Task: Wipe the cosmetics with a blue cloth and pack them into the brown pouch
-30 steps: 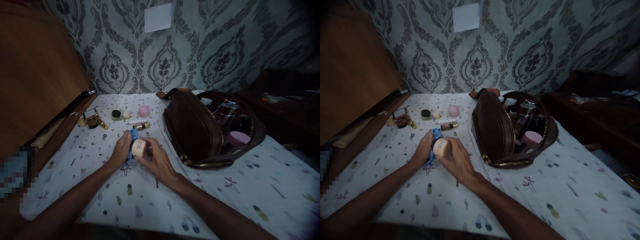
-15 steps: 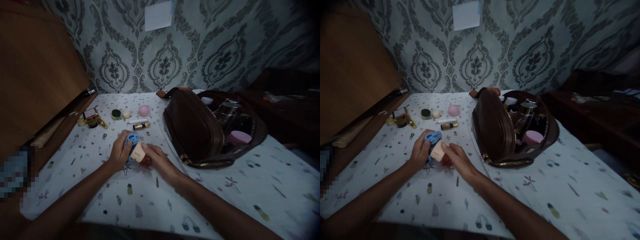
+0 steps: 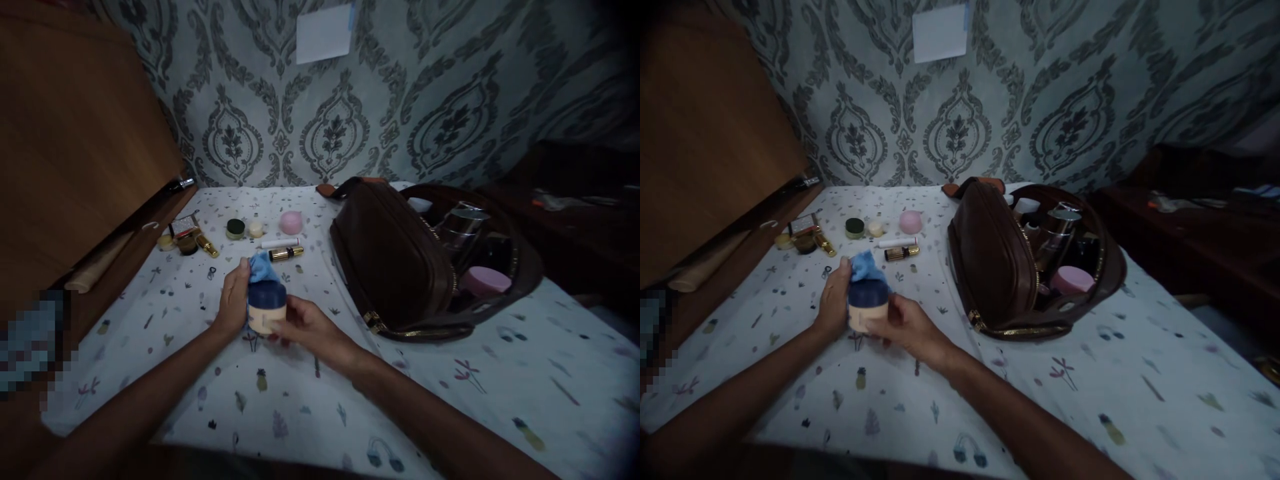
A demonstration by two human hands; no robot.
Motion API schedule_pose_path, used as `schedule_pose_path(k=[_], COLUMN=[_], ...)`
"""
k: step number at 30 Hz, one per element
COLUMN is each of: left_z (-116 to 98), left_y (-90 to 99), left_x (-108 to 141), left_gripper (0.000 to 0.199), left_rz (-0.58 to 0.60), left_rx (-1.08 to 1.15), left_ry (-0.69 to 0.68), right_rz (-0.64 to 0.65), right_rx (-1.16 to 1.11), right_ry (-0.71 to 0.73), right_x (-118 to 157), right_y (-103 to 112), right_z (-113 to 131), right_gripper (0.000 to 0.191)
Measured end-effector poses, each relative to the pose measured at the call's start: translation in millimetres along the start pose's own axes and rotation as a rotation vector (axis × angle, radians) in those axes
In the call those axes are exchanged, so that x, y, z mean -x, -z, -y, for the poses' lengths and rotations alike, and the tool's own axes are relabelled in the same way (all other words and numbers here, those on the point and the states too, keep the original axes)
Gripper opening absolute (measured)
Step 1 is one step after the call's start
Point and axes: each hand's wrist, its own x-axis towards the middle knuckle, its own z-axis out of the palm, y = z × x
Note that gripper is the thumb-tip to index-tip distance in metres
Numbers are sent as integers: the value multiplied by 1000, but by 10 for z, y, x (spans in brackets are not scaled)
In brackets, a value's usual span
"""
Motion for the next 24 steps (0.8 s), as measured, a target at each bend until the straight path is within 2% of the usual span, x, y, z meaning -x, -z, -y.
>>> schedule_pose_path(k=[4,8,10,12,15,18,21,24], left_z=[-11,-2,0,12,54,92,77,36], left_y=[-10,-12,-11,-8,-1,19,52,93], left_x=[8,0,-3,-1,10,13,-5,-38], left_gripper=[57,55,57,59,60,67,74,57], left_rz=[68,74,39,53,248,448,468,446], left_rx=[-4,-5,-22,-30,-6,-41,-104,-66], left_ry=[-46,-49,-36,-39,-127,-216,-199,-126], right_rz=[-100,-207,-199,-213,-304,-342,-267,-191], right_rx=[231,381,276,87,-131,-212,-242,-219], right_ry=[145,157,148,134,116,120,117,77], right_x=[12,34,36,32,19,10,17,39], right_y=[-38,-46,-39,-30,-16,-10,-12,-12], right_z=[-44,-12,41,93,129,121,114,130], right_gripper=[52,50,49,52,56,58,56,50])
